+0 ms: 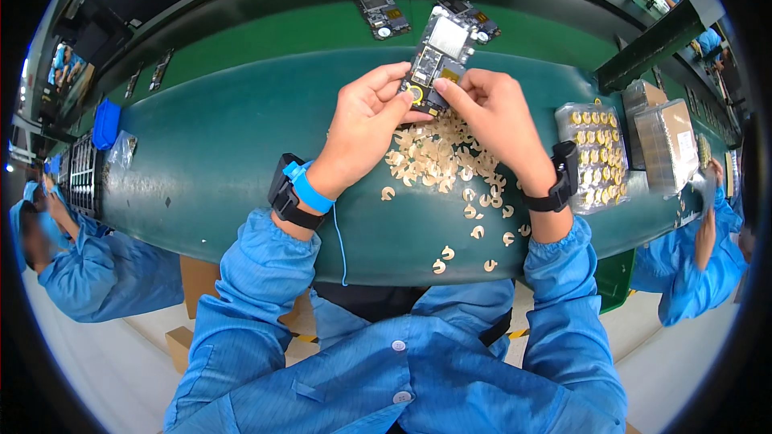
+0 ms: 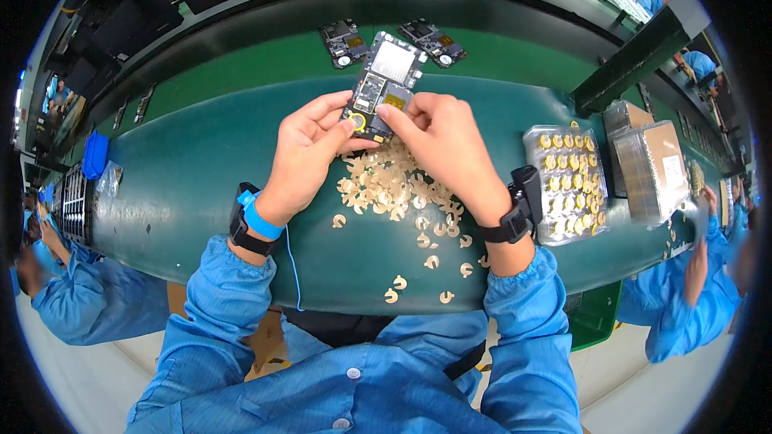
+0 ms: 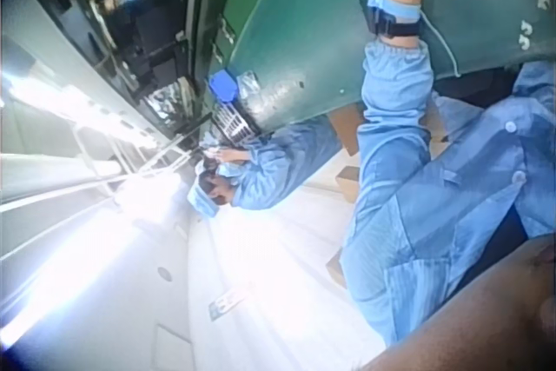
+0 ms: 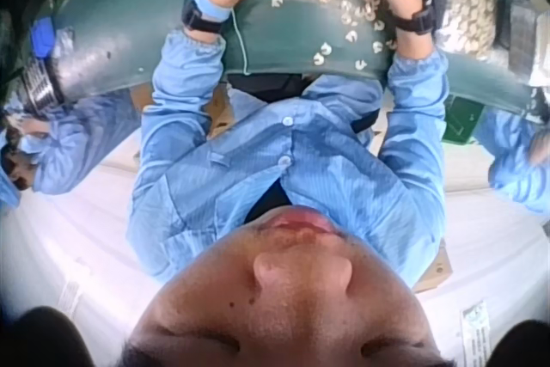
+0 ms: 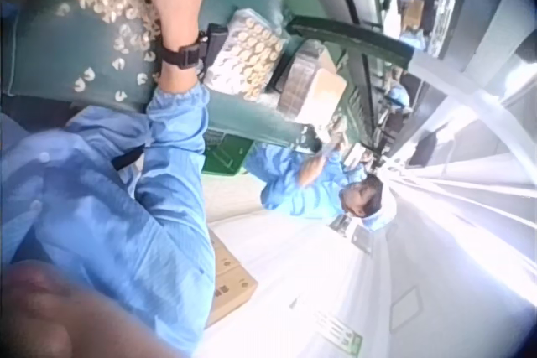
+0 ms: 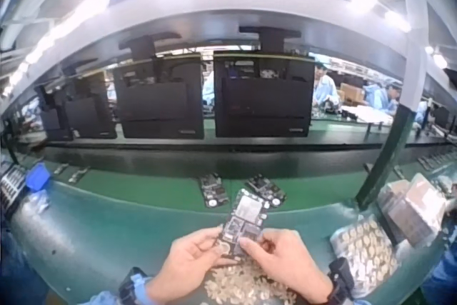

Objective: Repeatedly assembling small components onto a circuit board on a factory production line.

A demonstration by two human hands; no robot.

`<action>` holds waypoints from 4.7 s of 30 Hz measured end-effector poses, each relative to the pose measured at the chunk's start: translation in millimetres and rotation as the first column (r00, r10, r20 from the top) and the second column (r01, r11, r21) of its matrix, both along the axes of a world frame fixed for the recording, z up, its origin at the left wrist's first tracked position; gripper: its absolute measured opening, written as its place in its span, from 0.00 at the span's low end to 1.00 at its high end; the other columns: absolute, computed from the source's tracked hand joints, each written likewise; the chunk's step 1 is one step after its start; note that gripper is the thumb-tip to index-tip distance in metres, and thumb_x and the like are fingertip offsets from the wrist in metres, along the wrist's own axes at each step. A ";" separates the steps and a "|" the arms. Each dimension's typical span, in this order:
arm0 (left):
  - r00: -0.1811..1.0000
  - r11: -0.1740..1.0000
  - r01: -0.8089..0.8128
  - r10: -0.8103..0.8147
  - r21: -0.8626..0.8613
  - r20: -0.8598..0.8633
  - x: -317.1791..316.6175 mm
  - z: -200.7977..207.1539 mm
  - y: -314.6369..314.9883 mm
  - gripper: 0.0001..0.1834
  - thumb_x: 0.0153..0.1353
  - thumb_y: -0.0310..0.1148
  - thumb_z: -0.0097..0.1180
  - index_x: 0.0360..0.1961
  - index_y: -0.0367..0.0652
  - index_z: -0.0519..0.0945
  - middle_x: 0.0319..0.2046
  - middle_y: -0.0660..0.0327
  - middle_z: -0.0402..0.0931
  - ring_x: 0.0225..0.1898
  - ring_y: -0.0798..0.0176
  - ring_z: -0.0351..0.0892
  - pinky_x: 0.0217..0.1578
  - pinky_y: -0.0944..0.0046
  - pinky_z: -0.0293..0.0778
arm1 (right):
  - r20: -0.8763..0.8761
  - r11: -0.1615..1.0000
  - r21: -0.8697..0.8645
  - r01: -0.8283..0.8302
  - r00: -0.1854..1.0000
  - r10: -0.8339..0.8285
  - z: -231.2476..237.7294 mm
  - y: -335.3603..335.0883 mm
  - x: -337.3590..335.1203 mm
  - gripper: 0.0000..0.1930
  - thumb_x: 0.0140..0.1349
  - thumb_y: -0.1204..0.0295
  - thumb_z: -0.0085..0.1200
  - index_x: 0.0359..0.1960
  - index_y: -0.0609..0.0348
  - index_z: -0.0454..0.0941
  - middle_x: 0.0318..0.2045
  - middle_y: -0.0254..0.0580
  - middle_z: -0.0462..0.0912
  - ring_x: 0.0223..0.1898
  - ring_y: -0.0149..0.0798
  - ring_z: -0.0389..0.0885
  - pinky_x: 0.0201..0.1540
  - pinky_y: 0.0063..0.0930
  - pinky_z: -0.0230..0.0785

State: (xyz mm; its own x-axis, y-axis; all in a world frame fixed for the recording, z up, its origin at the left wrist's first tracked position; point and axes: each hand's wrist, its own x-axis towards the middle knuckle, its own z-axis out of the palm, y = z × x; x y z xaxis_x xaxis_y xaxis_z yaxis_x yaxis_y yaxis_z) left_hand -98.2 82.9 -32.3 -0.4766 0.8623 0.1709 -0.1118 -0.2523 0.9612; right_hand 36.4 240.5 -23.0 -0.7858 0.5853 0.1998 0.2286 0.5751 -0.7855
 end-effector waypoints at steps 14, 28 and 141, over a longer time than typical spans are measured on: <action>0.985 0.997 -0.058 0.050 0.044 0.165 -5.3 -15.3 2.6 0.20 0.76 0.27 0.51 0.64 0.27 0.71 0.53 0.48 0.83 0.49 0.58 0.87 0.50 0.61 0.87 | -0.238 0.807 -0.555 -0.201 0.968 0.078 1.6 -0.9 -0.7 0.07 0.74 0.73 0.56 0.45 0.65 0.74 0.31 0.41 0.85 0.27 0.29 0.85 0.28 0.22 0.78; 0.997 0.991 -0.059 0.052 -0.123 -0.056 -2.6 -33.5 4.1 0.08 0.72 0.25 0.54 0.47 0.31 0.80 0.40 0.56 0.85 0.36 0.65 0.87 0.34 0.67 0.82 | 0.063 0.850 0.220 0.478 0.863 -0.502 -30.9 198.4 25.5 0.11 0.65 0.77 0.56 0.46 0.69 0.81 0.33 0.56 0.86 0.35 0.54 0.89 0.43 0.41 0.83; 0.899 0.955 -0.291 0.290 0.047 -0.329 5.3 -17.5 -3.7 0.09 0.73 0.24 0.58 0.48 0.28 0.84 0.43 0.59 0.85 0.44 0.71 0.82 0.46 0.71 0.78 | -0.402 0.930 -0.226 -0.291 0.897 0.183 -16.9 -27.9 -7.5 0.06 0.63 0.77 0.63 0.39 0.66 0.82 0.30 0.36 0.84 0.31 0.24 0.81 0.35 0.22 0.75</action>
